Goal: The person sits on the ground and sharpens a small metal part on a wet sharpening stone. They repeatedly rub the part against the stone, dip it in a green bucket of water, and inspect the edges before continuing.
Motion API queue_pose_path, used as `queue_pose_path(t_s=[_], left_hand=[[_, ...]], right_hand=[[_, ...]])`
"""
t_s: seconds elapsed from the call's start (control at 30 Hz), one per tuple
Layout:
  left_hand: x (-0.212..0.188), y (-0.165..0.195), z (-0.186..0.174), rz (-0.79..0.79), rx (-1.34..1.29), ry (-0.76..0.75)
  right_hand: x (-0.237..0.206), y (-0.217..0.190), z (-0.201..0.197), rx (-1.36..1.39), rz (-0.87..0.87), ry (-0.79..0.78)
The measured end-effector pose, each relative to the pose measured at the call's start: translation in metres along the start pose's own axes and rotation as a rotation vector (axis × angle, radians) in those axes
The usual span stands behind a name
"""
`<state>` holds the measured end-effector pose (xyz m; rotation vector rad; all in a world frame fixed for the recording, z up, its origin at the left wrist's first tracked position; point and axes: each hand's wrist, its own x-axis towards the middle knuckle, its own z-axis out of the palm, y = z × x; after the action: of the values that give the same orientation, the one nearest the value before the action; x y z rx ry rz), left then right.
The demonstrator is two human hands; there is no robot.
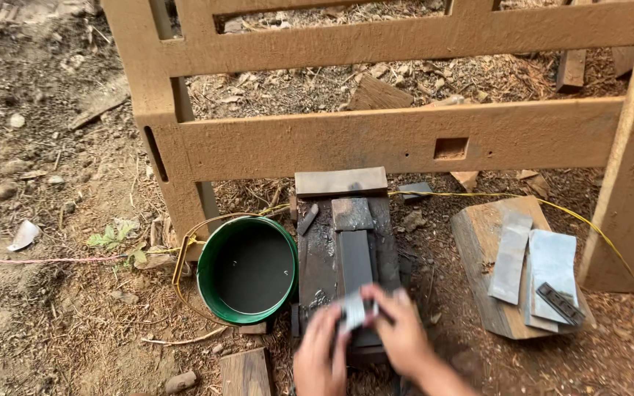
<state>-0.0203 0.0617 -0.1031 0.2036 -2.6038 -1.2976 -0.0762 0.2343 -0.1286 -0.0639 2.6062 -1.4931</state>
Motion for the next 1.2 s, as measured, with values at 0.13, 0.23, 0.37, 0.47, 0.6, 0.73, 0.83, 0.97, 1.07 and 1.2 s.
queue_pose_path(t_s=[0.13,0.23,0.37,0.47,0.6,0.73,0.83,0.97,1.07,1.2], left_hand=[[0.011,-0.005,0.006,0.099,0.021,-0.007],[0.04,-0.007,0.009,0.136,-0.024,0.027],[0.006,0.008,-0.012,0.152,-0.099,-0.007],[0.012,0.011,-0.015,0.18,-0.131,-0.069],[0.063,0.009,-0.007,0.134,-0.176,-0.091],[0.031,0.012,-0.022,0.278,-0.182,-0.115],[0.031,0.016,-0.022,0.179,-0.144,-0.169],[0.067,0.015,-0.013,0.091,-0.141,-0.16],[0.044,0.02,-0.022,0.171,-0.147,-0.152],[0.028,0.024,-0.022,0.212,-0.117,-0.1]], right_hand=[[0.019,0.003,-0.005,-0.247,0.068,-0.114],[0.045,0.002,-0.002,-0.123,-0.056,0.016],[-0.02,-0.006,-0.004,0.008,-0.021,0.022],[-0.009,-0.006,-0.008,-0.074,0.082,-0.009],[0.03,-0.007,-0.01,-0.012,-0.052,0.09],[-0.011,-0.006,-0.006,0.02,0.012,0.094],[-0.015,-0.004,-0.005,-0.029,-0.007,0.094],[0.028,-0.001,-0.003,0.034,0.052,0.169],[-0.006,-0.005,-0.003,-0.017,0.098,0.126],[-0.019,-0.004,-0.005,-0.07,-0.076,0.141]])
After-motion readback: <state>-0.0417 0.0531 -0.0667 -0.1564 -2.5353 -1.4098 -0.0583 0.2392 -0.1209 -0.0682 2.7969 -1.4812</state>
